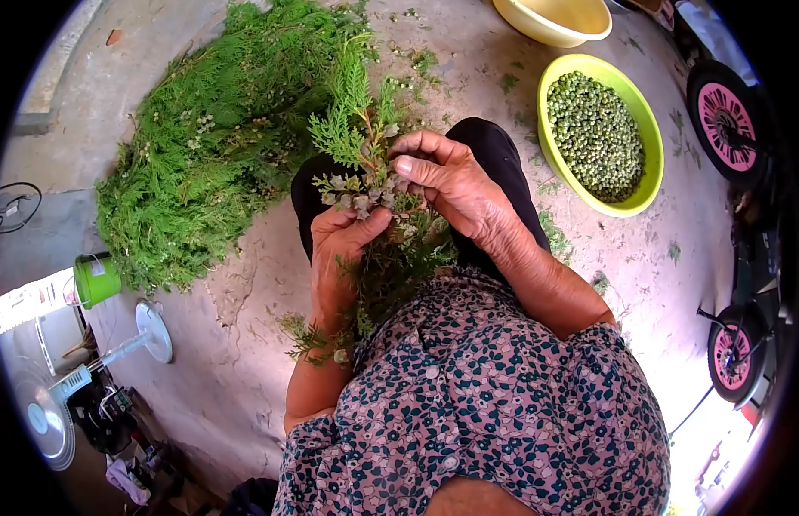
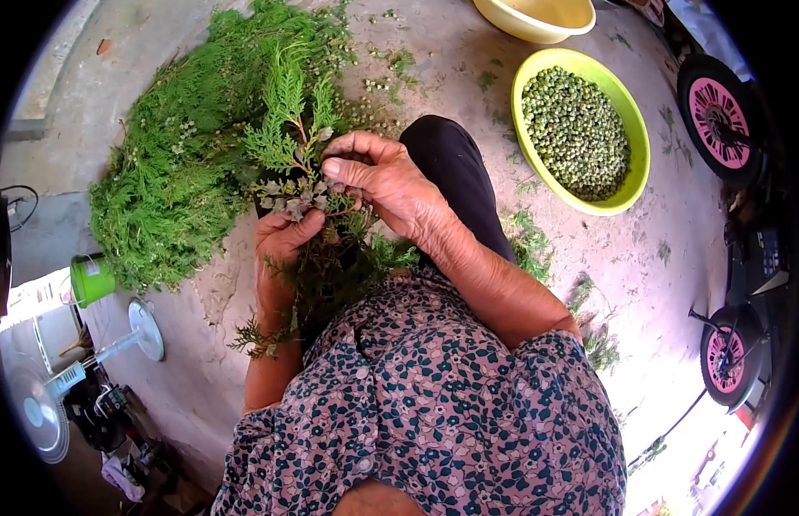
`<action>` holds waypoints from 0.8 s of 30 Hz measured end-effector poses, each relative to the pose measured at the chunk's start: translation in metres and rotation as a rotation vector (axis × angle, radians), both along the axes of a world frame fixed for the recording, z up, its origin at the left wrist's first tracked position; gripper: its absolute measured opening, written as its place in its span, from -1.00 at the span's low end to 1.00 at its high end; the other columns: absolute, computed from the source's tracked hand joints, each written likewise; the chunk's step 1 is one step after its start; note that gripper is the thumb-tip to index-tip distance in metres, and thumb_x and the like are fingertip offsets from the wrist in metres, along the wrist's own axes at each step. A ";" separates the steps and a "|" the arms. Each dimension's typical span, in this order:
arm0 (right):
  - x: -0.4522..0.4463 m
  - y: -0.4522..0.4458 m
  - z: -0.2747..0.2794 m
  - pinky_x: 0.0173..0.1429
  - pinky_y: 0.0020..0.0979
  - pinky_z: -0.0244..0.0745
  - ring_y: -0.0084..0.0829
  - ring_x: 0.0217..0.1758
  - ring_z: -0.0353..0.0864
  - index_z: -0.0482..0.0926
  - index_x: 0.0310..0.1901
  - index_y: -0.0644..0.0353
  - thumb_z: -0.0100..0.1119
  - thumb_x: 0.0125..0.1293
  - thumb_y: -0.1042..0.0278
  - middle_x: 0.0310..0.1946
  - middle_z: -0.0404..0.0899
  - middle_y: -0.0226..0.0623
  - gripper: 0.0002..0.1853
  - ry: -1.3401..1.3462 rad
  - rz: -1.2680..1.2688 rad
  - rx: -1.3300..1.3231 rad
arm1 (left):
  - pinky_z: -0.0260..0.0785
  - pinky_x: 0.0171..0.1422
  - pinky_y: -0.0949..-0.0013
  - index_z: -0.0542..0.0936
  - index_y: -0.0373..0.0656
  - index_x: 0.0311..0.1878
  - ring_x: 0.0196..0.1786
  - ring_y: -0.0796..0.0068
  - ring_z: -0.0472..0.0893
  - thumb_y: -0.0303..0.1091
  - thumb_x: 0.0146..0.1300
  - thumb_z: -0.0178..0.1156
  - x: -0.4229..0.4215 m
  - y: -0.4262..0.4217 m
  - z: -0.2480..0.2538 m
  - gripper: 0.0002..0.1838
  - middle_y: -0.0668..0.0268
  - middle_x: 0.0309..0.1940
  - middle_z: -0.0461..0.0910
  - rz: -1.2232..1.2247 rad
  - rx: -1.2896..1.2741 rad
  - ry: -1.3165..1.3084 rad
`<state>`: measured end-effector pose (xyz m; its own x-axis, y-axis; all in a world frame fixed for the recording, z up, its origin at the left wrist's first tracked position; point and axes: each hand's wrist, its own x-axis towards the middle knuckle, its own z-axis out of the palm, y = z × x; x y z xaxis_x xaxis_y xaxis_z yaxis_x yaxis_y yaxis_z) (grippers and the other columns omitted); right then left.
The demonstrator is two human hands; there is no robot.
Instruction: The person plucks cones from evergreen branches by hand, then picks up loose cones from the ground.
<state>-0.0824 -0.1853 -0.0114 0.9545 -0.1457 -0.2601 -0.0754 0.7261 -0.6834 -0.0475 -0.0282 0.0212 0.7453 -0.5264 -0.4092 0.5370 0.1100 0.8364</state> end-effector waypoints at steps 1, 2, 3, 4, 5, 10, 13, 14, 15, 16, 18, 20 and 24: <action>-0.001 0.000 0.006 -0.48 -0.64 0.33 -0.65 -0.45 0.47 0.54 -0.20 0.19 0.26 0.12 0.39 -0.44 0.53 -0.47 -0.79 -0.007 0.004 -0.030 | 0.33 -0.13 0.53 0.59 -0.29 -0.21 -0.30 0.58 0.52 -0.46 0.10 0.21 0.000 -0.001 0.002 -0.82 0.35 -0.33 0.59 0.018 0.016 0.031; -0.002 0.000 0.009 -0.45 -0.63 0.34 -0.67 -0.43 0.46 0.55 -0.20 0.18 0.27 0.10 0.44 -0.44 0.53 -0.48 -0.79 -0.014 0.007 -0.060 | 0.33 -0.13 0.53 0.59 -0.29 -0.21 -0.30 0.58 0.52 -0.46 0.10 0.21 0.001 -0.001 0.004 -0.82 0.35 -0.33 0.59 0.019 0.016 0.030; -0.002 0.001 0.008 -0.45 -0.63 0.34 -0.67 -0.43 0.46 0.55 -0.20 0.18 0.27 0.10 0.44 -0.44 0.53 -0.48 -0.79 -0.015 0.008 -0.060 | 0.33 -0.14 0.53 0.59 -0.29 -0.22 -0.32 0.58 0.52 -0.45 0.10 0.21 0.001 0.000 0.005 -0.82 0.36 -0.35 0.59 0.020 0.048 0.043; -0.002 0.002 0.005 -0.43 -0.62 0.36 -0.67 -0.43 0.46 0.55 -0.21 0.19 0.27 0.08 0.48 -0.44 0.54 -0.48 -0.80 -0.047 -0.015 -0.128 | 0.33 -0.16 0.53 0.59 -0.28 -0.23 -0.33 0.58 0.52 -0.44 0.09 0.22 0.001 0.000 0.006 -0.82 0.36 -0.37 0.58 0.021 0.078 0.055; -0.001 0.003 0.004 -0.40 -0.60 0.38 -0.67 -0.42 0.45 0.56 -0.22 0.20 0.27 0.06 0.53 -0.44 0.54 -0.48 -0.79 -0.079 -0.037 -0.195 | 0.33 -0.16 0.53 0.59 -0.28 -0.23 -0.33 0.58 0.52 -0.44 0.09 0.22 0.001 0.000 0.006 -0.82 0.36 -0.37 0.58 0.021 0.078 0.055; -0.001 0.006 0.007 -0.37 -0.60 0.40 -0.66 -0.46 0.44 0.56 -0.24 0.25 0.25 0.05 0.60 -0.44 0.55 -0.45 -0.80 -0.064 -0.114 -0.221 | 0.33 -0.20 0.54 0.59 -0.28 -0.23 -0.35 0.59 0.51 -0.43 0.09 0.23 0.001 0.001 -0.002 -0.82 0.38 -0.39 0.58 0.002 0.100 0.061; -0.003 0.001 0.004 -0.31 -0.58 0.42 -0.61 -0.44 0.46 0.54 -0.21 0.28 0.24 0.07 0.58 -0.41 0.55 -0.41 -0.79 -0.011 -0.095 -0.125 | 0.32 -0.21 0.55 0.59 -0.28 -0.22 -0.35 0.60 0.50 -0.45 0.09 0.22 -0.003 -0.005 0.004 -0.82 0.38 -0.38 0.58 0.002 0.053 0.083; -0.004 0.000 0.003 -0.27 -0.56 0.43 -0.59 -0.40 0.48 0.53 -0.19 0.29 0.23 0.08 0.57 -0.38 0.55 -0.40 -0.78 0.008 -0.072 -0.045 | 0.32 -0.21 0.55 0.59 -0.28 -0.22 -0.35 0.60 0.50 -0.45 0.09 0.22 -0.005 -0.006 0.008 -0.82 0.38 -0.38 0.58 0.001 0.054 0.084; -0.004 0.001 0.006 -0.31 -0.56 0.41 -0.57 -0.46 0.46 0.53 -0.20 0.29 0.24 0.07 0.56 -0.41 0.55 -0.39 -0.78 0.048 -0.097 0.002 | 0.32 -0.20 0.55 0.59 -0.28 -0.22 -0.35 0.61 0.50 -0.45 0.09 0.22 -0.006 -0.007 0.013 -0.82 0.39 -0.38 0.57 -0.003 0.041 0.070; -0.003 0.001 0.006 -0.31 -0.56 0.41 -0.57 -0.46 0.46 0.53 -0.20 0.29 0.24 0.07 0.56 -0.41 0.55 -0.39 -0.78 0.046 -0.097 0.001 | 0.32 -0.20 0.55 0.59 -0.27 -0.21 -0.35 0.61 0.50 -0.46 0.09 0.21 -0.006 -0.008 0.015 -0.82 0.39 -0.37 0.57 -0.005 0.027 0.054; -0.004 0.003 0.002 -0.41 -0.59 0.41 -0.61 -0.51 0.45 0.53 -0.23 0.35 0.17 0.12 0.59 -0.45 0.55 -0.34 -0.84 0.046 -0.148 0.021 | 0.32 -0.20 0.55 0.59 -0.27 -0.23 -0.35 0.61 0.50 -0.46 0.10 0.21 -0.006 -0.007 0.012 -0.83 0.39 -0.38 0.57 -0.011 0.019 0.049; -0.004 -0.005 0.008 -0.50 -0.62 0.38 -0.64 -0.55 0.43 0.51 -0.22 0.37 0.13 0.16 0.58 -0.49 0.54 -0.33 -0.86 0.212 -0.252 -0.261 | 0.32 -0.21 0.55 0.59 -0.28 -0.25 -0.34 0.62 0.50 -0.46 0.10 0.20 -0.006 -0.002 0.003 -0.85 0.40 -0.39 0.57 -0.018 0.008 0.043; -0.004 -0.039 -0.005 -0.48 -0.58 0.39 -0.56 -0.53 0.47 0.47 -0.19 0.30 0.13 0.19 0.51 -0.48 0.51 -0.34 -0.84 -0.049 -0.292 0.018 | 0.35 -0.22 0.54 0.57 -0.27 -0.32 -0.39 0.54 0.52 -0.46 0.08 0.23 -0.007 0.003 -0.001 -0.89 0.38 -0.44 0.56 0.117 0.071 0.089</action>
